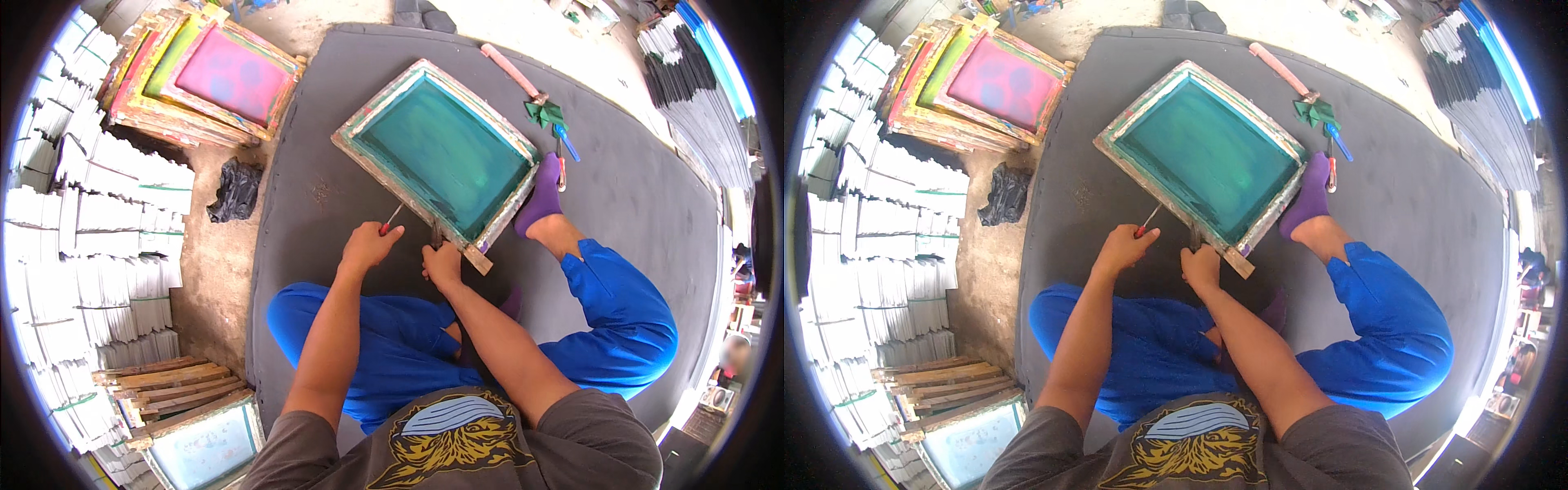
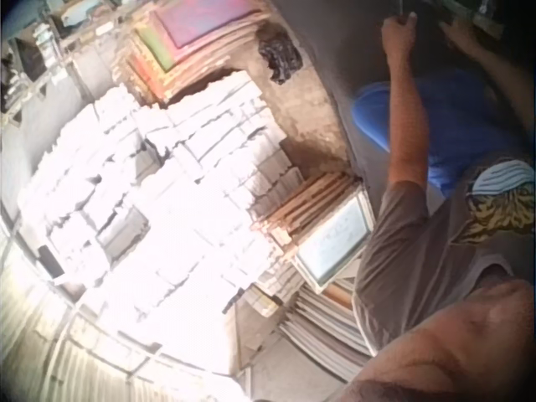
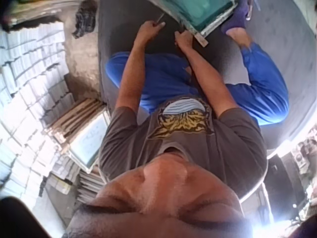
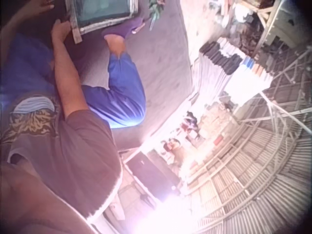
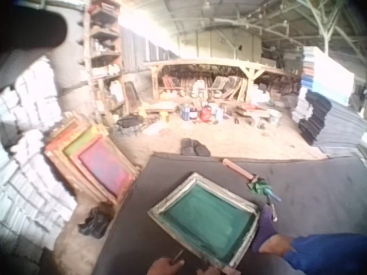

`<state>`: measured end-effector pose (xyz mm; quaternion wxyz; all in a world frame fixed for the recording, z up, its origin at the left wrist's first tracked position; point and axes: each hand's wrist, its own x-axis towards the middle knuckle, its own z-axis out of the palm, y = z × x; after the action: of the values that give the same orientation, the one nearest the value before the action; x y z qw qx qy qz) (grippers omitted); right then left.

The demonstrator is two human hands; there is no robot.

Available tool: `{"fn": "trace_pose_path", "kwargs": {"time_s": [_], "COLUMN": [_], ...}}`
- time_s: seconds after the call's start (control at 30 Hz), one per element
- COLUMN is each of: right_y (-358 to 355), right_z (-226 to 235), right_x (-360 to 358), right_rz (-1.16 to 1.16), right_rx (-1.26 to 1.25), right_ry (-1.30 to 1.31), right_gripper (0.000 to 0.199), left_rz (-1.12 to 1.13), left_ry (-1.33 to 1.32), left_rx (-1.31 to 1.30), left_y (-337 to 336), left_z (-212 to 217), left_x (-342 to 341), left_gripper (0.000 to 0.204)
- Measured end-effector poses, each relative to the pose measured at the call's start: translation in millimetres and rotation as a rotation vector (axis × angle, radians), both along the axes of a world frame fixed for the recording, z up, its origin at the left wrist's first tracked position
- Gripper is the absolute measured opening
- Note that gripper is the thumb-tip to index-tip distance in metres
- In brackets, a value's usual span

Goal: The person sits on the floor and uses pliers and a screwdriver to scrape and remove material from the edges of a green screen printing frame. The person works along the frame's perimeter, occasionally switching tools.

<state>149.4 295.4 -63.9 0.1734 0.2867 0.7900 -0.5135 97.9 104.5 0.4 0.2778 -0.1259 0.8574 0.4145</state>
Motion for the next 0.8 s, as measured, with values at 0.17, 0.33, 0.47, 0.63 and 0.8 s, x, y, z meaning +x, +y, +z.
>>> {"fn": "trace_pose_path", "kwargs": {"time_s": [0.17, 0.33, 0.47, 0.63, 0.8], "right_y": [-24, -73, -89, -76, -14], "right_z": [8, 30, 31, 29, 43], "right_x": [5, -21, -43, -44, -28], "right_rz": [0.204, 0.361, 0.555, 0.454, 0.285], "right_rx": [-0.040, -0.365, -0.420, -0.651, -0.702], "right_ry": [0.040, -0.089, -0.213, -0.360, -0.438], "right_gripper": [0.023, 0.024, 0.040, 0.046, 0.052], "left_rz": [0.144, 0.468, 0.659, 0.834, 0.631], "left_ry": [-0.029, -0.127, -0.134, 0.205, 0.288], "left_rx": [0.131, 0.551, 0.572, 0.188, -0.184], "left_y": [-10, -33, -59, -72, -58], "left_z": [-14, -25, -29, -52, -43], "left_x": [0, -10, -17, -19, -19], "left_gripper": [0.050, 0.036, 0.029, 0.029, 0.031]}}
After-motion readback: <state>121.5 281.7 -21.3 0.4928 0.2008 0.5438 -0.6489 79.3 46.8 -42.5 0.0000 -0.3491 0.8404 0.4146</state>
